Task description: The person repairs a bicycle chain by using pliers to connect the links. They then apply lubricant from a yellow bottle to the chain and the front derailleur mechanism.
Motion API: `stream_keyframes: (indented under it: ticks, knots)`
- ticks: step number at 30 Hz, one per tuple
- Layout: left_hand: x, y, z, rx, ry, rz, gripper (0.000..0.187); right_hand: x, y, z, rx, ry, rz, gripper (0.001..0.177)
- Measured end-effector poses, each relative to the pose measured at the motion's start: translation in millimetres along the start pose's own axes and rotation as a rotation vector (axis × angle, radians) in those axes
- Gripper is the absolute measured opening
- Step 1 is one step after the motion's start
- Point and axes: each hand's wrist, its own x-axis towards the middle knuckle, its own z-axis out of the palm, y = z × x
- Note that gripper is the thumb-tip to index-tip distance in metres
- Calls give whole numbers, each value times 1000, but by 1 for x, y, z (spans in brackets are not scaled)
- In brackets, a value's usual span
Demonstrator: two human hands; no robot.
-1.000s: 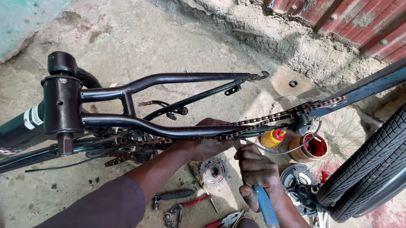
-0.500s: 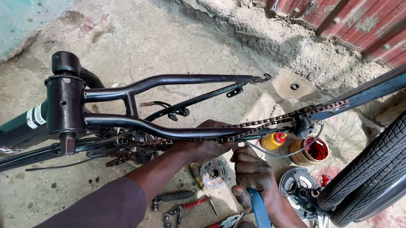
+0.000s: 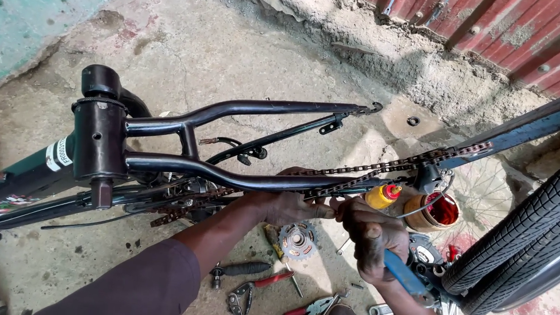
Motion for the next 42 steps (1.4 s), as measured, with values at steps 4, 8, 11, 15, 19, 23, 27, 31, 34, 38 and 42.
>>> stream_keyframes:
  ticks: [4,8,11,15,19,23,27,31,34,38,42]
  knots:
    - [12,-10,8,-242,140,251,69,5,-6,1,72,18,108,49]
    - [9,-5,7,-1418,-118,463,29,4,-7,-4,55,12,141,59]
    - [-15,22,-6,-996,90,291,29,7,-4,2,83,27,71,58]
    - [-12,27,-6,-635,223,135,31,-12,30,-18,78,31,118,57]
    - [-15,32,-6,-422,335,64,29,-69,113,-143,-422,-237,-355,28]
    - [-28,35,-11,-235,311,227,40,-36,-20,-77,-403,114,19,57]
    - [-30,37,-13,-306,325,222,39,-71,-2,-60,-234,281,189,55]
    - [-24,35,-10,-180,342,192,35,-77,29,-24,-218,337,705,49]
    - [-17,28,-6,-140,417,287,34,-66,46,-5,201,462,983,43]
    - [-22,27,-8,-379,471,531,14,-44,50,12,532,590,940,46]
    - [-32,37,-20,-352,491,498,15,-14,33,21,448,625,967,39]
